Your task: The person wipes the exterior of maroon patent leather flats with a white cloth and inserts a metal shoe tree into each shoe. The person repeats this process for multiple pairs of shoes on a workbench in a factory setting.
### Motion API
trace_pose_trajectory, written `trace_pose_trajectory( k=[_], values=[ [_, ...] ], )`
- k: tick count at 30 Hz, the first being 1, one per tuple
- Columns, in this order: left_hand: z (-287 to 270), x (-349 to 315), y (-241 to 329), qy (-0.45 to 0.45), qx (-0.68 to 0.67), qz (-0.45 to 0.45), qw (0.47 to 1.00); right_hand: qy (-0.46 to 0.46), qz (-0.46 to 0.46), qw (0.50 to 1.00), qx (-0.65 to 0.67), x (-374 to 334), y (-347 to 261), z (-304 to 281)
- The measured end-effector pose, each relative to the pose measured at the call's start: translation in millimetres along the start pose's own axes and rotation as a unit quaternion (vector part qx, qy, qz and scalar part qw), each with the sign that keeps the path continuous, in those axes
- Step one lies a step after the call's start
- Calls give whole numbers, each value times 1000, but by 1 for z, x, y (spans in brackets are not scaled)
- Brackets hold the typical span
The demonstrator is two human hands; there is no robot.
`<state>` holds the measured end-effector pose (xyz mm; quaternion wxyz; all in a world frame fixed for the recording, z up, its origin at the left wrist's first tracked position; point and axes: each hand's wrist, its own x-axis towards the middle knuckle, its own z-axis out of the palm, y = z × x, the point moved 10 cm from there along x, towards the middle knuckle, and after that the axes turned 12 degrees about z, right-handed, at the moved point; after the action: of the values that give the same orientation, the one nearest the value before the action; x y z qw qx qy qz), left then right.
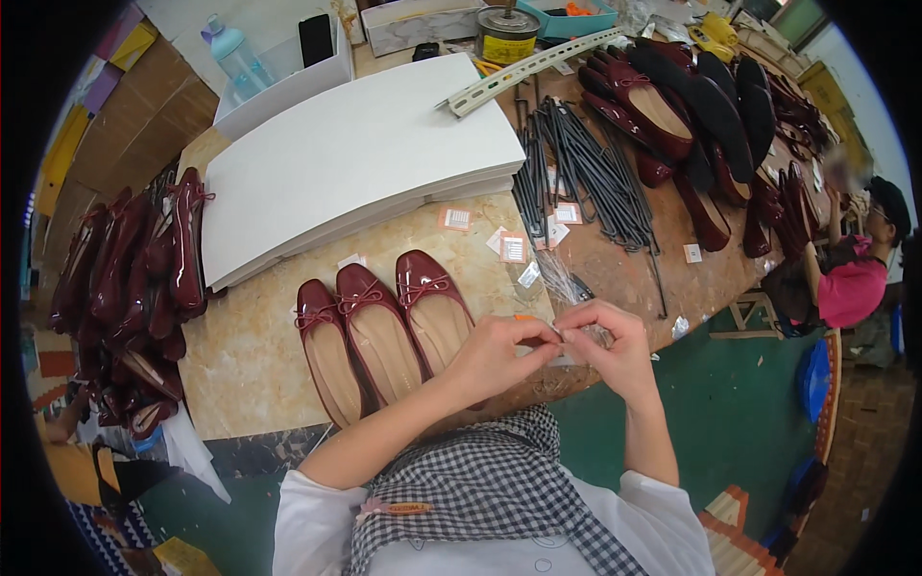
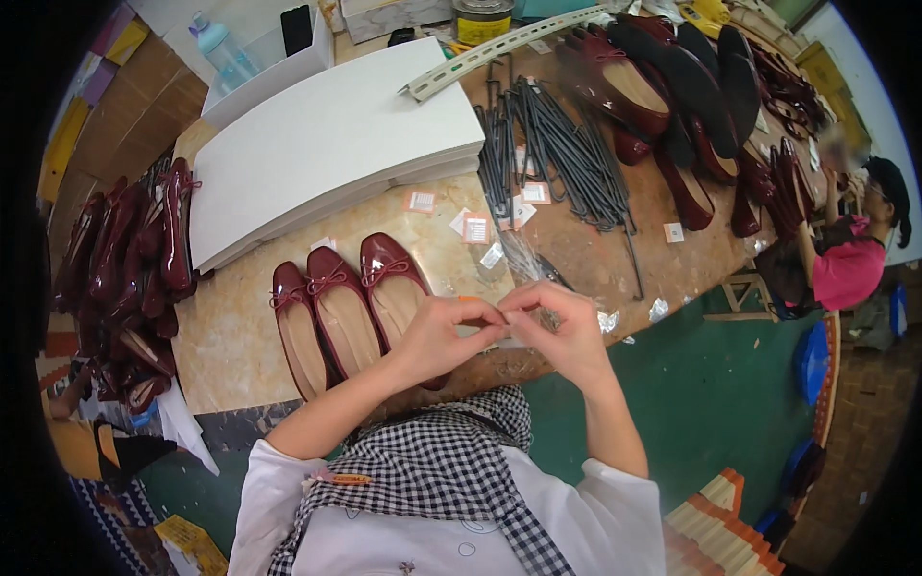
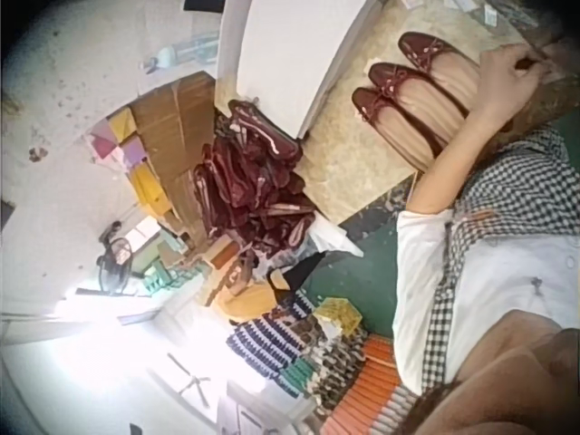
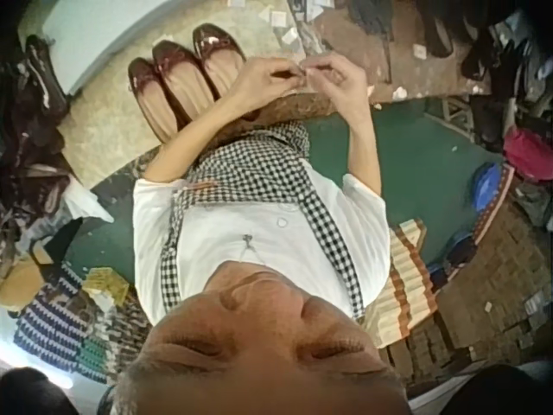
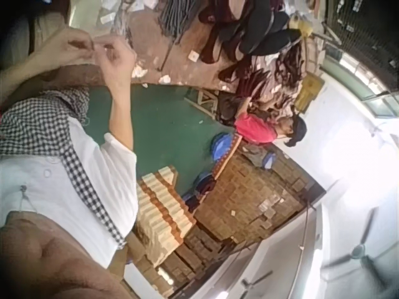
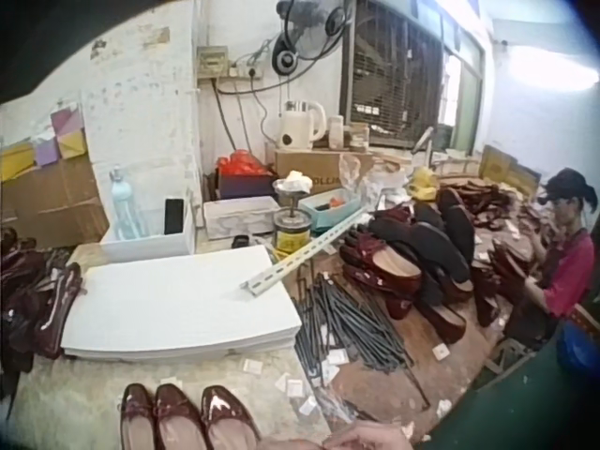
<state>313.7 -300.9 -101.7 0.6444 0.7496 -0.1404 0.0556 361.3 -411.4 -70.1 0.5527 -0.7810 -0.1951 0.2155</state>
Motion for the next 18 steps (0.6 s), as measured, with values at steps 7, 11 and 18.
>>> trace_pose_trajectory(
  k=[7, 11, 18],
  values=[
    [-32, -35, -33, 103, -18, -94, 990, 73, 111, 984, 121, 5, 55, 17],
    [-65, -50, -31, 151, 24, -130, 980, 149, 51, 984, -79, 36, 61, 5],
    [-74, -63, -26, 168, 33, -149, 974, 208, 45, 910, -355, 122, 68, 9]
  ],
)
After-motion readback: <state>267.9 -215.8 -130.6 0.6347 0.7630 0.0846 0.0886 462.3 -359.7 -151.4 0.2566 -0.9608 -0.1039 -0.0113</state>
